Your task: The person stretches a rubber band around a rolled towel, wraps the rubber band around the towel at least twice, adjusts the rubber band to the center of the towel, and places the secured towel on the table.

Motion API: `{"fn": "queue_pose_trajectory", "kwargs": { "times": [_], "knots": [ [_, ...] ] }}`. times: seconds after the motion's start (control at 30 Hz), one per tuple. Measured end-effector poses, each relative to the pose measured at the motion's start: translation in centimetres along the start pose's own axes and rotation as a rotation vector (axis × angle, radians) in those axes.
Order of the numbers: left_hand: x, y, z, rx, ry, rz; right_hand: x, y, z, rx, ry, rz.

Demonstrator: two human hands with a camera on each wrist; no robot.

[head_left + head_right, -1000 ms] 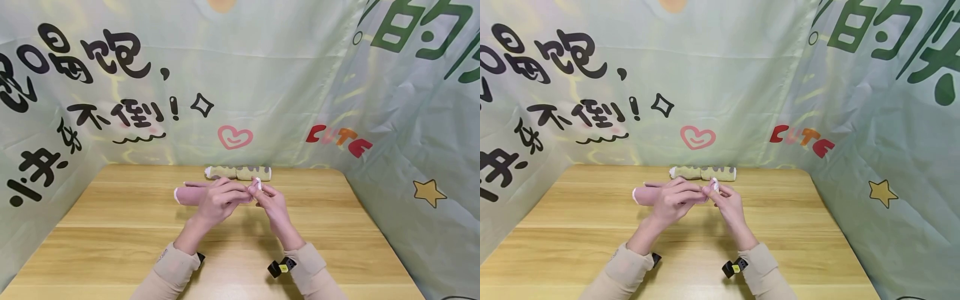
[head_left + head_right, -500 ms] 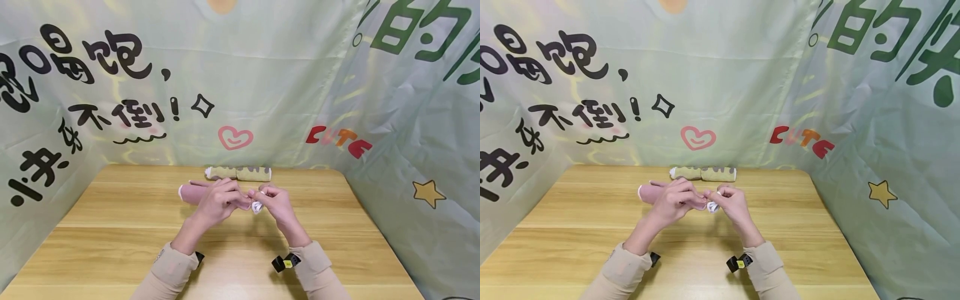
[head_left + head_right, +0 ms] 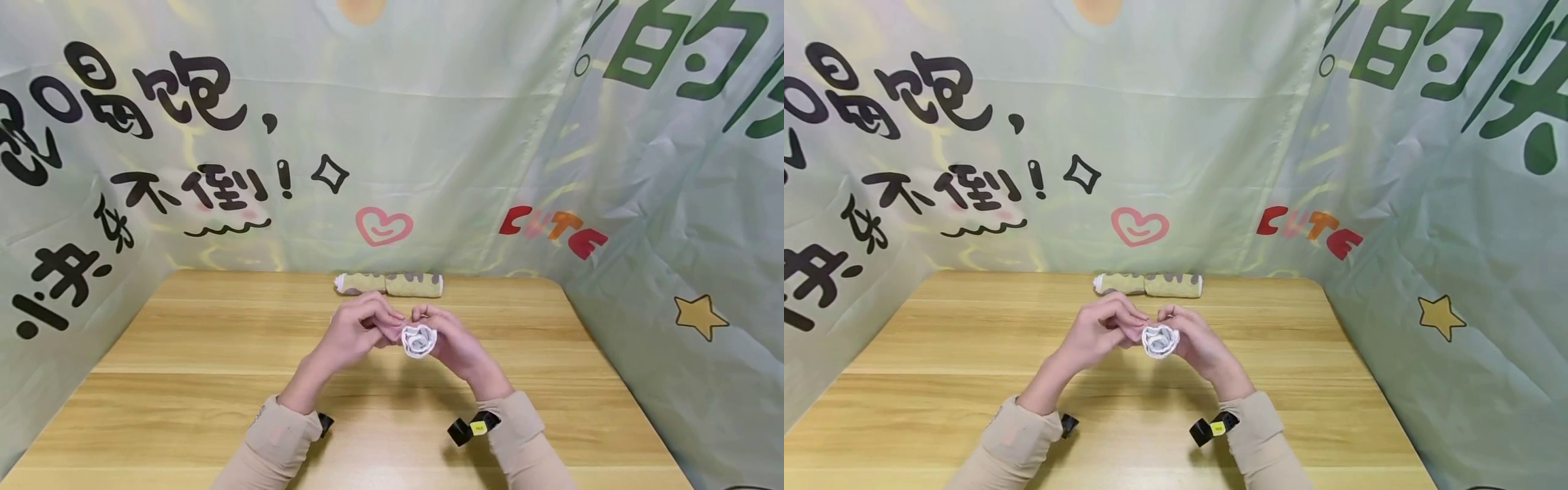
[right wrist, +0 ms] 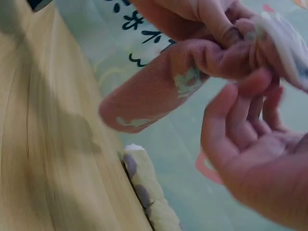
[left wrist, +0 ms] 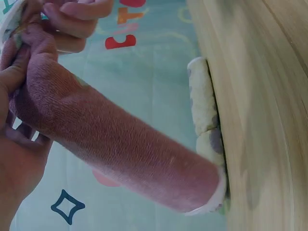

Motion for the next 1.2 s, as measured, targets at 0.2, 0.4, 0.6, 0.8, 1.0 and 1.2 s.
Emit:
{"fn": "queue_pose_trajectory", "kwargs": {
  "times": [0.2, 0.4, 0.6, 0.8, 1.0, 1.2],
  "knots": [
    [-0.1, 0.9, 0.3, 0.045, 0.157, 0.137, -0.3, -0.6, -0.5, -0.126, 0.181, 0.113],
    [0.1, 0.4, 0.5, 0.108, 0.167, 0.155, -0.2, -2.1, -0.1, -0.461, 0.420, 0.268],
    [0.1, -0.8, 0.8, 0.147, 0.213, 0.156, 0.1, -2.4, 0.4, -0.442, 0.593, 0.358],
    [0.4, -0.2, 1.4, 0.249, 0.237, 0.046, 0.1, -2.5, 0.3, -0.447, 0.590, 0.485],
    [0.8, 0.5, 2.4, 0.233, 0.234, 0.031, -0.3, -3.1, -0.4, -0.541, 0.607, 0.538],
    [1.0, 0.9, 2.6, 0.232, 0.298, -0.056, -0.2, -3.7, -0.1, -0.849, 0.740, 0.483]
  ]
}}
Point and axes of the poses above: each hand's wrist, its own x-axis towards the middle knuckle, its own y-axis out of the back of the hand, z = x × y, the point moved 1 cm from there along x, towards the middle knuckle, and after that the axes turned 5 degrees about x, right-handed, at the moved point
